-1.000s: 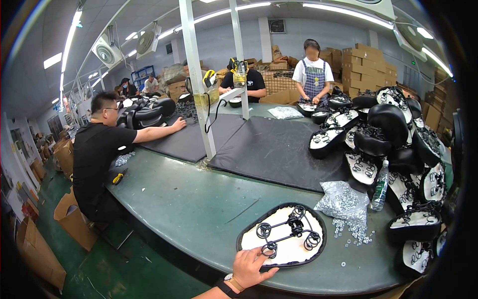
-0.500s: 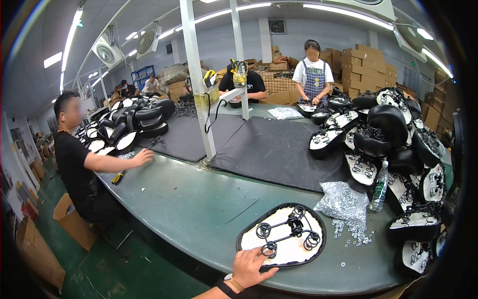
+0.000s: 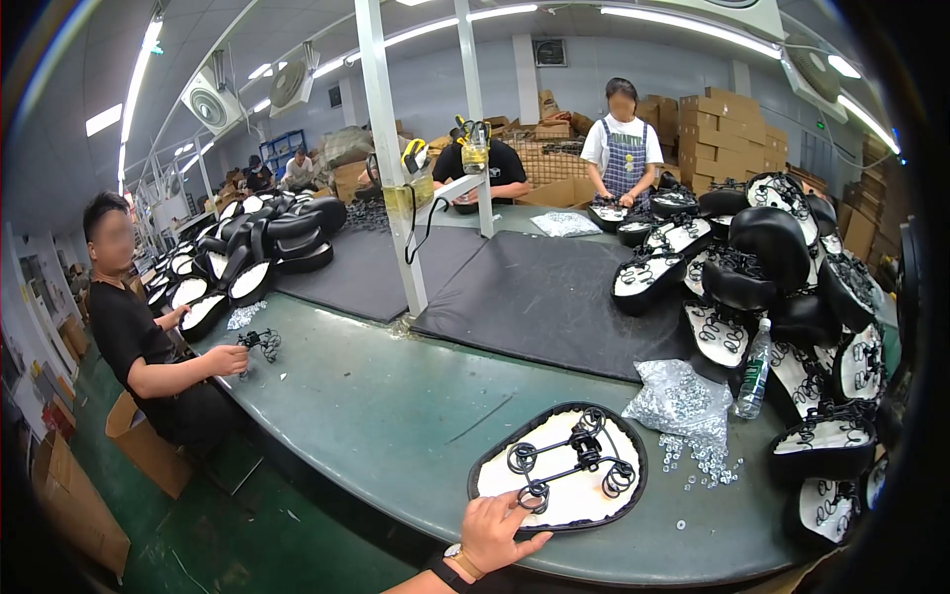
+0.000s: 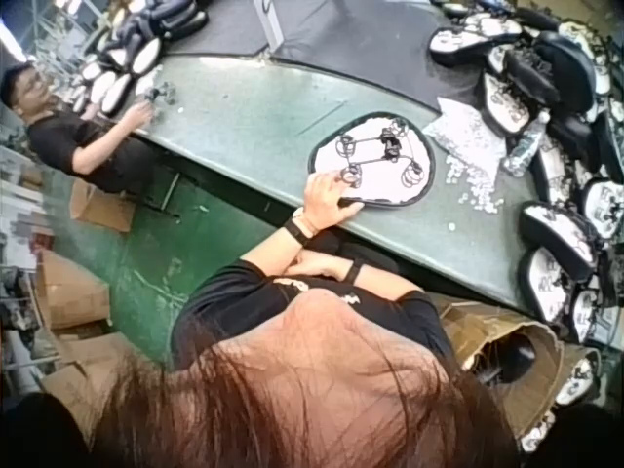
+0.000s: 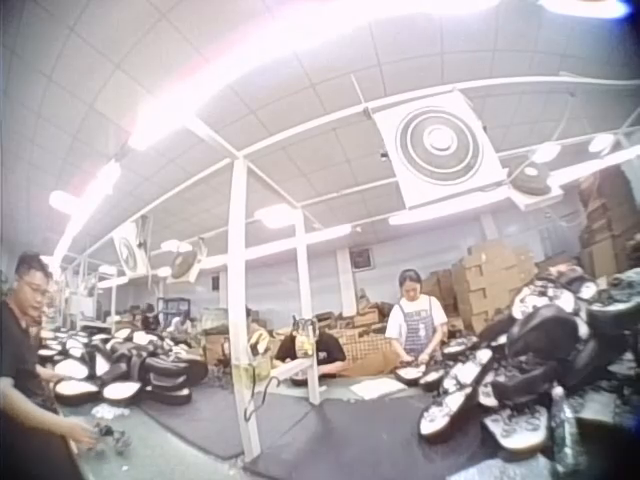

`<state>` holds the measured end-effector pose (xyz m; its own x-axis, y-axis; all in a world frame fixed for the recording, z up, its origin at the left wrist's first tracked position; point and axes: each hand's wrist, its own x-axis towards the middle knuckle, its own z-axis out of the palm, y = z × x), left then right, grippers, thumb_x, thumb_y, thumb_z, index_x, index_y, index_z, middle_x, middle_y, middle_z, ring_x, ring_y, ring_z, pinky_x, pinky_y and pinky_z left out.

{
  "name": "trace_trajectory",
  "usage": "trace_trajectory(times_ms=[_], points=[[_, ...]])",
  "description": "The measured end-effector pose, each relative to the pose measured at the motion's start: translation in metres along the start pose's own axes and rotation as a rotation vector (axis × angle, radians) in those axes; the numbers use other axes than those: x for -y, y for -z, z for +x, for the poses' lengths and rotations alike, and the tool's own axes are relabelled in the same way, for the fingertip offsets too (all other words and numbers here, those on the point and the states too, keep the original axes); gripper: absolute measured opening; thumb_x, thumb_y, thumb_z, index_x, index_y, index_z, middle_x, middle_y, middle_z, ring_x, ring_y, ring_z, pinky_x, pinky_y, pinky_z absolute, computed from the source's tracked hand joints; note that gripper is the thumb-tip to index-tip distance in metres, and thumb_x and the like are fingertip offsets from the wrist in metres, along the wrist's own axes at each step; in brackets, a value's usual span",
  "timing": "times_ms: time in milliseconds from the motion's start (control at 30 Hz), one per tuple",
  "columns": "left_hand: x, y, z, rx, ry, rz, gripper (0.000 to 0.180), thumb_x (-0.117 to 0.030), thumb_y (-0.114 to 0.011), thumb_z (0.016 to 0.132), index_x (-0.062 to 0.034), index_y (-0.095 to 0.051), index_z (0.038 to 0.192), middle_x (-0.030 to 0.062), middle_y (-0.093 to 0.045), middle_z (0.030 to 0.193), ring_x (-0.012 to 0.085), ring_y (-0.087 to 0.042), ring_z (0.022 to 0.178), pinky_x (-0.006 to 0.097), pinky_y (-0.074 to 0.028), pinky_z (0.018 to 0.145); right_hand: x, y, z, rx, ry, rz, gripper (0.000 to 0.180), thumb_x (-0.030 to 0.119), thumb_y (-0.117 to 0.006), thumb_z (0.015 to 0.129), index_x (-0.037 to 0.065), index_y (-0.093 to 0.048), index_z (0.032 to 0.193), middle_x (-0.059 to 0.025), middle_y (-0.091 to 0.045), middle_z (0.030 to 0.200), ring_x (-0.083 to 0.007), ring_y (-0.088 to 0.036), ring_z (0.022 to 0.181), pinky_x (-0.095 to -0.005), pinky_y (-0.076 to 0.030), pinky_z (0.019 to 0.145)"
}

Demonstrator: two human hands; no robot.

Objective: The person assembles bicycle seats by placing metal washers onto the spring mounts, fitting a metal frame over them, and adding more washers before placing the finished seat into a box.

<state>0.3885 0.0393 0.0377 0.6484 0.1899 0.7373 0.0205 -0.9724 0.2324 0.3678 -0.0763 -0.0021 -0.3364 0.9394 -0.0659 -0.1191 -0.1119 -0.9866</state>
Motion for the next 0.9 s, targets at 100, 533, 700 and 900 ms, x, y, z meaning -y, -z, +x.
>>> trace_trajectory(times_ms=[100,533,700,900], points=[[0.000,-0.001,0.000,-0.001,0.002,-0.004,0.050,-0.055,-0.079,0.081,-0.0136,-0.077,0.108,0.0073,-0.066,0.107,0.0222,-0.064,0.091,0.036,-0.046,0.083,-0.002,0.001,0.003,0.117,-0.023,-0.005,0.057,0.026,-0.076,0.097,-0.003,-0.058,0.142,-0.0153,-0.066,0.135,-0.0218,-0.060,0.124,-0.0376,-0.049,0.107],[-0.001,0.000,0.000,-0.004,0.008,-0.005,0.050,-0.054,-0.080,0.080,-0.0140,-0.077,0.111,0.0064,-0.066,0.106,0.0215,-0.064,0.092,0.036,-0.046,0.084,-0.025,-0.011,0.011,0.006,-0.018,-0.051,0.051,0.019,-0.078,0.095,-0.003,-0.060,0.138,-0.0146,-0.068,0.131,-0.0223,-0.062,0.121,-0.0380,-0.051,0.103],[-0.001,0.000,0.000,-0.002,0.013,-0.005,0.051,-0.054,-0.080,0.080,-0.0137,-0.077,0.111,0.0064,-0.065,0.107,0.0214,-0.064,0.091,0.036,-0.046,0.084,-0.047,-0.011,0.015,-0.045,0.106,-0.104,0.050,0.013,-0.078,0.093,-0.001,-0.061,0.138,-0.0134,-0.069,0.129,-0.0205,-0.063,0.118,-0.0367,-0.053,0.100],[0.000,-0.001,-0.001,0.004,0.017,-0.010,0.051,-0.054,-0.080,0.080,-0.0137,-0.077,0.111,0.0063,-0.065,0.107,0.0212,-0.063,0.090,0.036,-0.046,0.083,-0.026,-0.007,0.013,0.044,-0.014,-0.211,0.051,0.017,-0.078,0.095,0.000,-0.061,0.139,-0.0132,-0.069,0.129,-0.0198,-0.063,0.117,-0.0359,-0.053,0.100]])
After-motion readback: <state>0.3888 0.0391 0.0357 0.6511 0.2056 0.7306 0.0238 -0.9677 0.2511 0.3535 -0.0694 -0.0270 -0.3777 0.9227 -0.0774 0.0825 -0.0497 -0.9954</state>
